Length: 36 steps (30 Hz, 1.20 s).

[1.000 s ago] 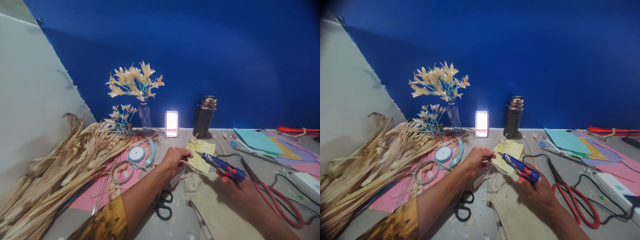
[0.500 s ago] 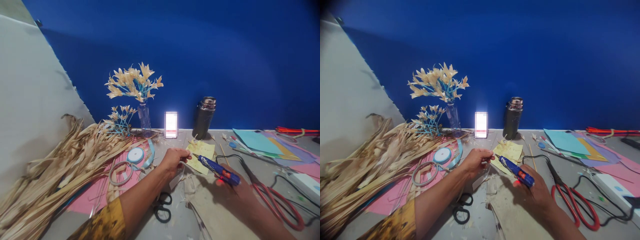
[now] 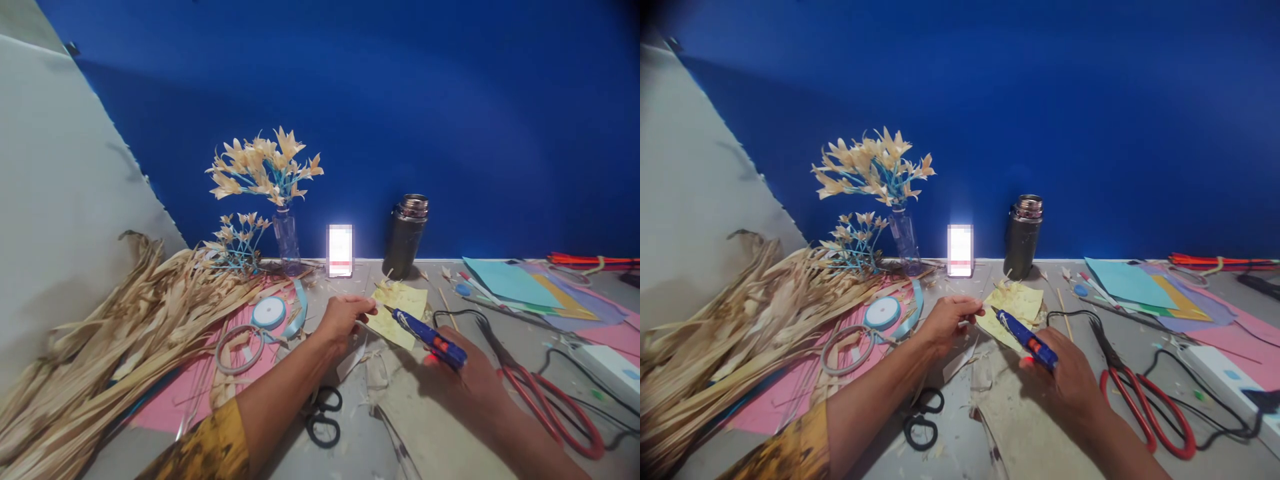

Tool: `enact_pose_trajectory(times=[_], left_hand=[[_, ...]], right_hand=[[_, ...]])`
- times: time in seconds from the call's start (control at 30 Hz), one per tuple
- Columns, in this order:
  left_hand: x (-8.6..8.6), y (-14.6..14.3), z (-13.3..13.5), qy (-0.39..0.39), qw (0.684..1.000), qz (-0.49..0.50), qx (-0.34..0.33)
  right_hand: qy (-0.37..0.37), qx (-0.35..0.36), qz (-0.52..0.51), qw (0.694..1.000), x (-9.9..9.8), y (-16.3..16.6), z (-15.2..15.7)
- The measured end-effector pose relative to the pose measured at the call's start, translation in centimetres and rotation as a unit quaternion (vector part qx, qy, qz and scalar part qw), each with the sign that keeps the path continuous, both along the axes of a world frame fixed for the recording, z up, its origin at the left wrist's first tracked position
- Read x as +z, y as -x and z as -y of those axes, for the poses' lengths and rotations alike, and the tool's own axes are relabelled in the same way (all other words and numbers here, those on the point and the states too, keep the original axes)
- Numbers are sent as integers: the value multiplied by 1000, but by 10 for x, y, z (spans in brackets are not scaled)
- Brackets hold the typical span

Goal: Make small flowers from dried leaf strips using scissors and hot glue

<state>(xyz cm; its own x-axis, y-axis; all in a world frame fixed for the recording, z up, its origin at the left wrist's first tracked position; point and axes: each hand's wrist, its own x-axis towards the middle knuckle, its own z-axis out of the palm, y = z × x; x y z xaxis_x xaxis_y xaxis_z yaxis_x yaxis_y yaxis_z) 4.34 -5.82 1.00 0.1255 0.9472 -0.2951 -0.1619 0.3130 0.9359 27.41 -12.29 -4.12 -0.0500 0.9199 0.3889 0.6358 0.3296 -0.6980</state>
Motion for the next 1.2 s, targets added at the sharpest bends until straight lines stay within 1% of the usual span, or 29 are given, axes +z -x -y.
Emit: enact_pose_trajectory(times=[0.07, 0.13, 0.23, 0.33, 0.43, 0.47, 0.53, 0.6, 0.67, 0.73, 0.83, 0.93, 1.07, 1.13, 1.2], left_hand=[[-1, 0, 0, -6, 1000, -6, 4], [-2, 1, 0, -11, 1000, -12, 11], [-3, 0, 0, -14, 999, -22, 24], [-4, -3, 1, -8, 999, -26, 29], [-3, -4, 1, 0, 999, -23, 25], [-3, -5, 2, 0, 999, -22, 24], [-3, -4, 2, -3, 999, -20, 25], [-3, -3, 1, -8, 999, -18, 27], [-4, -1, 1, -9, 1000, -12, 26], [-5, -1, 0, -8, 1000, -2, 19], [-6, -1, 0, -8, 1000, 19, 2], [-6, -2, 1, -17, 999, 30, -13], [-5, -2, 2, -29, 999, 27, -21], [-4, -1, 4, -31, 999, 22, -24], [-1, -1, 6, -41, 999, 10, -31]], right_hand=[[-21, -14, 83, 996, 1, -2, -4], [-46, -28, 135, 989, 1, -4, -6], [-92, -16, 150, 984, 4, -2, -2], [-146, 30, 159, 976, 10, 6, 4], [-171, 52, 194, 965, 12, 13, 7], [-168, 47, 211, 962, 11, 14, 6], [-147, 12, 245, 958, 7, 13, 3], [-102, -36, 280, 954, 1, 7, -2], [-53, -68, 311, 947, -5, 0, -5], [-21, -80, 332, 940, -8, -6, -8], [-8, -73, 345, 936, -7, -9, -8], [-1, -50, 329, 943, -4, -8, -5], [-1, -5, 273, 962, 2, -12, -1], [-15, -10, 238, 971, 9, -15, -1], [-16, -23, 194, 981, 21, -14, -1]])
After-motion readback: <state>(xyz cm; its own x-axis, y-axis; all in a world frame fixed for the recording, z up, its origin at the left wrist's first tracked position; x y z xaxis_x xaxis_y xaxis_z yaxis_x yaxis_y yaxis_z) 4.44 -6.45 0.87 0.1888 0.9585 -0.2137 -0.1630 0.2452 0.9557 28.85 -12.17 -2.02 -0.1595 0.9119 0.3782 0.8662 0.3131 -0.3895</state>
